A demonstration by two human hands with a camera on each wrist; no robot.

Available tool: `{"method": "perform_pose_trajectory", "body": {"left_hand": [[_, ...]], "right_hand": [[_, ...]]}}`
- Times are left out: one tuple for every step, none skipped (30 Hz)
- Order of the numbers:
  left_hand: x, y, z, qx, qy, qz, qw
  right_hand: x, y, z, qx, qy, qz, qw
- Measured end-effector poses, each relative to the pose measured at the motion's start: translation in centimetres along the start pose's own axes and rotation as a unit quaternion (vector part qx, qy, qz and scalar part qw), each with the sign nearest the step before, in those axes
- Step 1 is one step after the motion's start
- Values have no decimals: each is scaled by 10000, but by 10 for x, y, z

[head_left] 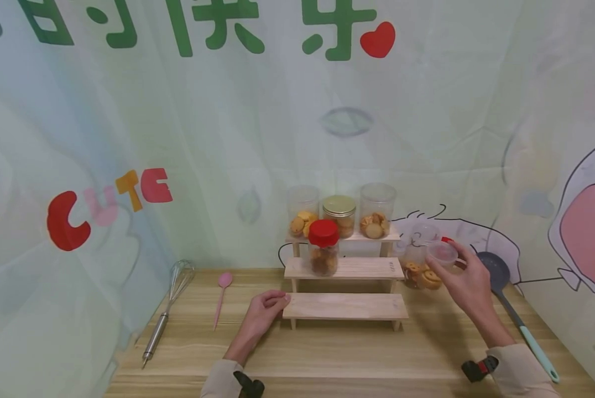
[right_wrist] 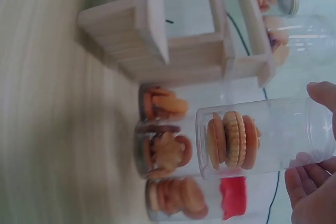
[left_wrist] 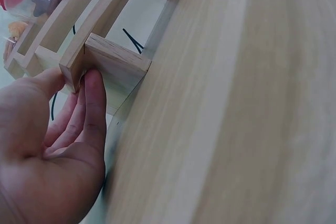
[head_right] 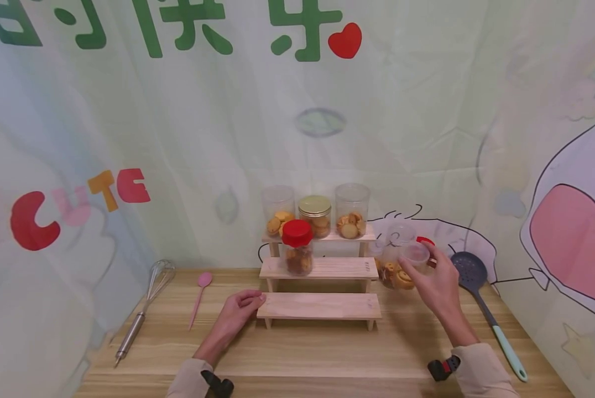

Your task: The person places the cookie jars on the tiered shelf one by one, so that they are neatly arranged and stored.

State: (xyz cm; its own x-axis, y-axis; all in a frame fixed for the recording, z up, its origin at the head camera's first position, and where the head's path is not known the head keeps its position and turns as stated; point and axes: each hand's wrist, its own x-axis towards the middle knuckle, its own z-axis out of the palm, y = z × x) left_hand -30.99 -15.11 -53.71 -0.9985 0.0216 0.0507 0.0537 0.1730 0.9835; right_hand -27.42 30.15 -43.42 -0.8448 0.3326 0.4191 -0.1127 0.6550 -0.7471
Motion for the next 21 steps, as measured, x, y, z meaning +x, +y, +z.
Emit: {"method": "perform_pose_trajectory", "body": {"left_hand": [[0,0,0,1,4,-3,10000],[0,0,0,6,11,-4,10000],[1,-1,0,16,12,-5,10000],[1,-1,0,27,11,-9,10000],[1,-1,0,35,6,-10,10000],[1,-1,0,40,-1,-14,10000],[1,-1,0,41,-7,-19,10000],[1,-1,0,39,-18,-19,10000],[1,0,-1,26,-31,-34,10000],[0,0,-1,23,-40,-41,10000],[1,0,-1,36,-54,-54,10000],[0,0,-1,43,-68,-59,10000],[0,0,-1,71,-86,-51,9999],[0,0,-2,76,-95,-80,9999],[1,0,-2,78,-101,-106,9999],[0,0,-2,90,-104,-120,9998],[0,0,-2,94,-113,-134,9998],[0,0,-2,91,-111,-134,9998],[0,1,-1,99,-107,-132,9998],[0,1,-1,82,-89,-164,9998],[0,1,-1,84,-85,-158,9998]], "right_hand": [[0,-4,0,-15,41,-21,10000],[0,-7,0,-22,75,-49,10000],[0,-10,0,-5,116,-66,9999],[0,-14,1,29,154,-80,9998],[0,-17,2,93,191,-97,9997],[0,-21,2,147,208,-118,9996],[0,-25,3,208,219,-120,9995],[0,-28,4,272,222,-136,9993],[1,-32,6,352,218,-150,9990],[1,-35,8,428,209,-173,9987],[1,-39,10,496,193,-201,9984],[2,-42,11,551,163,-226,9981],[2,-46,13,642,123,-245,9976],[2,-49,15,748,75,-257,9968],[2,-52,17,843,26,-248,9961],[2,-56,19,907,-47,-229,9956],[2,-59,21,998,-128,-200,9947],[2,-63,23,1060,-212,-166,9940],[2,-67,25,1105,-280,-118,9934],[1,-71,28,1127,-342,-87,9930],[1,-74,30,1138,-409,-69,9926]]}}
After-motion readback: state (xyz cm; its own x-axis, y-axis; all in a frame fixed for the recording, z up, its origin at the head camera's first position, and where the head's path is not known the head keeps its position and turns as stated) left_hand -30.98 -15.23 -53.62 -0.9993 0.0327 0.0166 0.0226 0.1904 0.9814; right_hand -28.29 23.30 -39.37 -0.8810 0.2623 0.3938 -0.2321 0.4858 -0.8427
